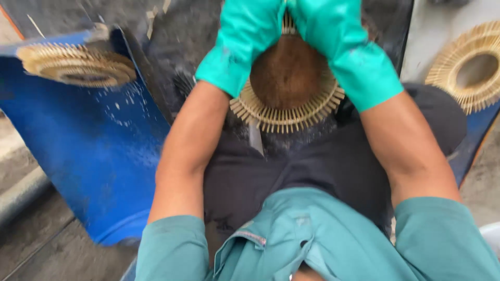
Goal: Assembling and cleaning circular wooden/bamboo furniture components using a metal scraper.
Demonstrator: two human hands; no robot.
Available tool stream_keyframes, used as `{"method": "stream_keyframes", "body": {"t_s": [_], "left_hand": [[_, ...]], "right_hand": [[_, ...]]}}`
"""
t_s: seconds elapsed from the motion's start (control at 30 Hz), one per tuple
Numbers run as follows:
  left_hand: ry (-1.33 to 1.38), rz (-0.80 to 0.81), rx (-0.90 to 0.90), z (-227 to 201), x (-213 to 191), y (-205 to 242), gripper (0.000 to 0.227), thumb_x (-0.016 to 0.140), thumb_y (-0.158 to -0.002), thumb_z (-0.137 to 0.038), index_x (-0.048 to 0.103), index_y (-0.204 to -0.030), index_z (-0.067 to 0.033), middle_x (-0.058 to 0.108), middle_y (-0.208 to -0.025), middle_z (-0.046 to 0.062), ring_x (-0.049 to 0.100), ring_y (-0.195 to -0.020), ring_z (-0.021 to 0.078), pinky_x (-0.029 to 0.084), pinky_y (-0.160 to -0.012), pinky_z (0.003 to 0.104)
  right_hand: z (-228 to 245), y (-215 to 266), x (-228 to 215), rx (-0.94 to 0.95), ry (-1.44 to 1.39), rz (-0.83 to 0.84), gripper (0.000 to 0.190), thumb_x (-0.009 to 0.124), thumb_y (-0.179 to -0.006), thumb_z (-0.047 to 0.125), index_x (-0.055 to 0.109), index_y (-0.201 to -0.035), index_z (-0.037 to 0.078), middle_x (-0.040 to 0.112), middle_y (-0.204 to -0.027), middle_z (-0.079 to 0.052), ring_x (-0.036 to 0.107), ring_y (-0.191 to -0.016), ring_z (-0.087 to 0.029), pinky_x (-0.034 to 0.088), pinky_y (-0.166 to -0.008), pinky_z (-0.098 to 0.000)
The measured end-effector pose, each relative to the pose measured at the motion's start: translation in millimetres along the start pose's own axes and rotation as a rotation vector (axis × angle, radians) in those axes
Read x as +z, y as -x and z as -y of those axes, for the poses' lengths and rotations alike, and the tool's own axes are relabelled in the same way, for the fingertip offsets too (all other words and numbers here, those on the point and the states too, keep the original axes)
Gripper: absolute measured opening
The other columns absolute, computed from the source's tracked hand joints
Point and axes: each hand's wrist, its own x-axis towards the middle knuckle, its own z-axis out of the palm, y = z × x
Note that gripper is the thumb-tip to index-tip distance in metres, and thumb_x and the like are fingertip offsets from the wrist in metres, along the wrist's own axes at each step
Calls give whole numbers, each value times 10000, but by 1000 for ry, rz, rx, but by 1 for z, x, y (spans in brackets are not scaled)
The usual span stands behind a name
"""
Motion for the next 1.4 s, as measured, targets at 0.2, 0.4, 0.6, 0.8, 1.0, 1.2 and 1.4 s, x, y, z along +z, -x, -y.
{"method": "stream_keyframes", "body": {"t_s": [0.2,0.4,0.6,0.8,1.0,1.2,1.4], "left_hand": [[-45,-145,-20,-11,-48,-1,243,787,-857,-305,660,-876,-98,655,-834,161,660,-735,394,521,-579,532],[-90,-163,-155,-33,-71,26,259,768,-962,-297,634,-966,-75,643,-926,155,659,-828,381,532,-630,519],[-168,-126,1,-45,-46,-4,229,746,-927,-333,657,-955,-124,663,-929,107,667,-810,342,555,-601,479],[-237,-31,-6,-26,-26,-24,296,754,-904,-399,659,-939,-120,658,-868,125,686,-736,322,549,-540,473],[-178,46,-48,-19,-9,-6,268,760,-943,-355,653,-938,-109,654,-843,134,683,-718,330,542,-550,489],[-114,-118,-83,-22,-39,1,301,769,-874,-353,662,-976,-91,662,-865,142,683,-743,366,532,-570,526],[58,11,-390,-50,-75,53,506,770,-953,-532,642,-1105,-66,641,-1067,188,660,-960,392,551,-778,528]], "right_hand": [[-24,-24,-43,99,40,-72,349,714,-1039,384,642,-810,130,641,-748,-100,636,-631,-335,494,-533,-475],[-21,-14,-126,545,-482,95,397,582,-1153,419,704,-1072,51,702,-861,-170,696,-762,-349,517,-682,-527],[-6,3,-44,494,-122,326,444,665,-1013,493,747,-866,82,712,-776,-197,683,-702,-402,545,-626,-541],[0,7,-18,446,66,249,476,699,-1017,520,695,-777,109,658,-690,-161,656,-580,-374,481,-490,-510],[6,27,-2,280,257,14,479,700,-1052,515,637,-743,155,604,-689,-82,609,-562,-287,457,-489,-454],[-18,6,-22,336,-2,89,475,708,-1023,544,686,-822,113,671,-726,-166,659,-622,-386,510,-530,-526],[-29,9,-82,616,-158,382,604,592,-1160,579,672,-897,41,658,-759,-229,641,-704,-454,511,-666,-586]]}}
